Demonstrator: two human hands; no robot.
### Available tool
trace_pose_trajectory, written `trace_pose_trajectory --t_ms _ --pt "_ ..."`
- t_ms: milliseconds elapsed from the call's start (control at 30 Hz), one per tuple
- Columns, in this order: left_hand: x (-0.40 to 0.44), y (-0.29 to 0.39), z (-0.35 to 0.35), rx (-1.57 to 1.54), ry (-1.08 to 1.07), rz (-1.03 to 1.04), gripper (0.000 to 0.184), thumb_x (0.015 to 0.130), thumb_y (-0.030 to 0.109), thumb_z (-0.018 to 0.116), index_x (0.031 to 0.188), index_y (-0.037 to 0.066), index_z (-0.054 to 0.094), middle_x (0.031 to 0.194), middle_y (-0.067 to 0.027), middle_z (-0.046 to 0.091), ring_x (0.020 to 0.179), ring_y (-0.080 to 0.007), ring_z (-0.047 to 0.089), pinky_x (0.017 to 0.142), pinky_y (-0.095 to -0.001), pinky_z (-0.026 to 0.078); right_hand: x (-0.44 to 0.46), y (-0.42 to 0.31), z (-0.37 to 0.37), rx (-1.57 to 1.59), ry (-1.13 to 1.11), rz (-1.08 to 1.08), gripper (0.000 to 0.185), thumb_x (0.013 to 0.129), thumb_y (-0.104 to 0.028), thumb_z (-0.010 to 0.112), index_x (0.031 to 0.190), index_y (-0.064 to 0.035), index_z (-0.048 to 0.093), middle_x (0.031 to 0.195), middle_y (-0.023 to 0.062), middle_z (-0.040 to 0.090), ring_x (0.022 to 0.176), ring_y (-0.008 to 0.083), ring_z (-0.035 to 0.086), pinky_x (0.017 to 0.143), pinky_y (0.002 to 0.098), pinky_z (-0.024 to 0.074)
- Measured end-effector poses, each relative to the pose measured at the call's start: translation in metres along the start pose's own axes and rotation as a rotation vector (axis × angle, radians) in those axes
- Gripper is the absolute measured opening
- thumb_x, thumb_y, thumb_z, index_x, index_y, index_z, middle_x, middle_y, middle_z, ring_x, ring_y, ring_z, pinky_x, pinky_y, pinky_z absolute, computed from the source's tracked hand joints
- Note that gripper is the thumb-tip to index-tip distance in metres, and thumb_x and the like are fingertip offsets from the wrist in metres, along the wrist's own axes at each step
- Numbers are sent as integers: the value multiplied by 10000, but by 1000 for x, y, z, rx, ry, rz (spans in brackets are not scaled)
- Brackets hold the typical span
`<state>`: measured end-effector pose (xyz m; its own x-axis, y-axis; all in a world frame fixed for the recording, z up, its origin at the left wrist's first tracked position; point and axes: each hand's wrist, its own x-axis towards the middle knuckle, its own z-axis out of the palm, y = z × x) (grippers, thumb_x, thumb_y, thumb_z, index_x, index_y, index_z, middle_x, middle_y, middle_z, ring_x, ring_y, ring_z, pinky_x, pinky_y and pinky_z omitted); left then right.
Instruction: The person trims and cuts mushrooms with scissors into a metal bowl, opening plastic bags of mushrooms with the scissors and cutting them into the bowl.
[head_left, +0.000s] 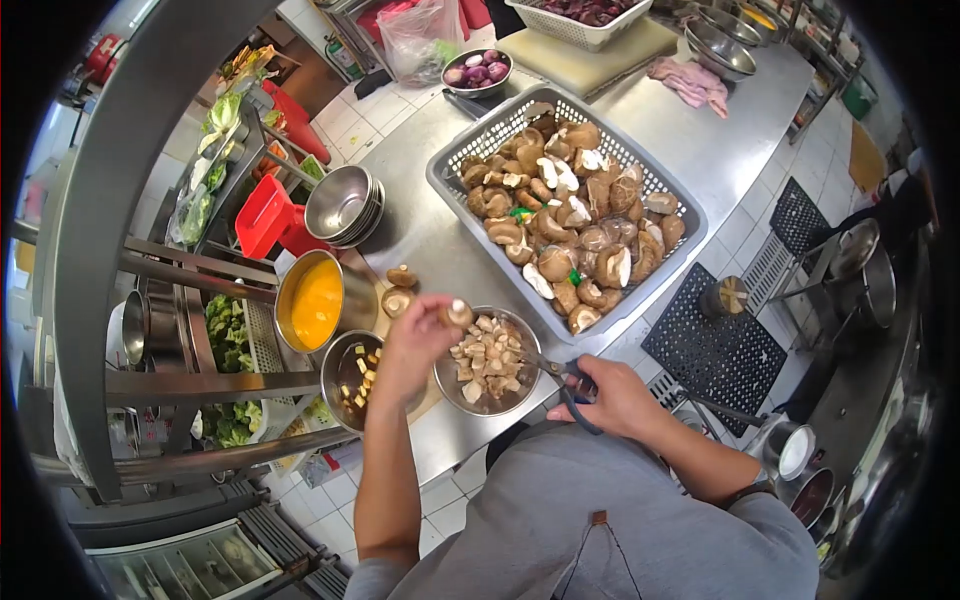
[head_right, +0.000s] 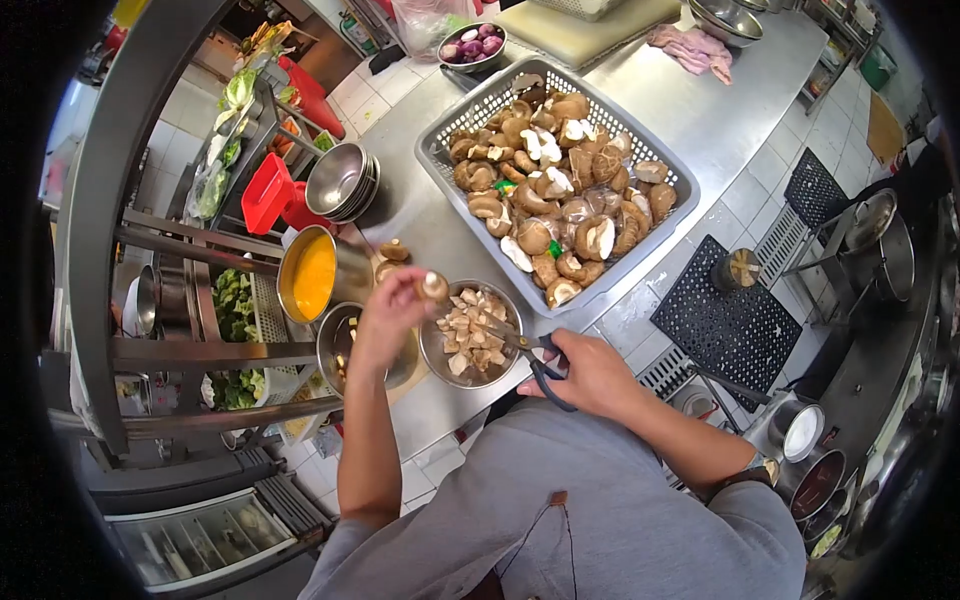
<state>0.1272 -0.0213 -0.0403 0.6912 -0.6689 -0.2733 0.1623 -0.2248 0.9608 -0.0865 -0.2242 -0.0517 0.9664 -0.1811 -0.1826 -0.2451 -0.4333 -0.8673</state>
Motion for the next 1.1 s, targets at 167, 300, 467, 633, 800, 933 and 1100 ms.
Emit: trace_pose_trajectory --t_ms 167,300,467,633,800,933,1100 --pt "-58 -9 43 -235 182 131 497 830 -85 598 1298 -31 437 1188 -117 580 1078 -171 574 928 -281 463 14 -16 1 -245 -24 -124 582 680 -470 770 850 32 529 825 200 589 826 392 587 705 448 469" --pt "-78 -21 51 -215 247 79 539 844 -70 599 1346 -49 404 1238 -143 558 1109 -184 564 949 -292 457 18 -16 9 -348 -28 -199 526 706 -402 763 854 37 515 819 193 579 818 380 589 703 452 473" --pt "-89 -34 59 -203 316 38 507 846 -70 599 1324 -64 432 1224 -144 568 1108 -185 567 945 -287 459 20 -17 19 -369 -120 -207 545 700 -429 763 860 40 535 844 199 592 850 376 598 723 440 486" --pt "-93 -37 61 -214 346 21 489 847 -75 586 1312 -86 436 1204 -154 576 1079 -181 579 917 -284 472 21 -11 33 -323 -75 -291 522 693 -443 771 790 17 545 740 189 592 740 389 611 646 434 485" --pt "-92 -43 59 -195 363 -14 482 843 -67 593 1299 -92 440 1195 -155 578 1063 -182 585 899 -282 481 21 -5 41 -345 -151 -126 481 741 -431 757 778 16 583 664 128 635 601 304 633 541 378 480" --pt "-87 -56 52 -207 371 -37 472 837 -56 605 1280 -87 444 1168 -150 582 1040 -183 594 883 -275 487 29 14 30 103 -588 238 468 805 -469 696 765 -11 611 699 103 654 561 169 609 523 319 487" --pt "-85 -50 45 -215 390 -11 493 816 -48 628 1278 -55 455 1174 -146 564 1028 -182 597 878 -274 489 21 35 8 587 -737 378 447 847 -501 645 802 -57 625 725 17 633 573 71 548 524 212 454"
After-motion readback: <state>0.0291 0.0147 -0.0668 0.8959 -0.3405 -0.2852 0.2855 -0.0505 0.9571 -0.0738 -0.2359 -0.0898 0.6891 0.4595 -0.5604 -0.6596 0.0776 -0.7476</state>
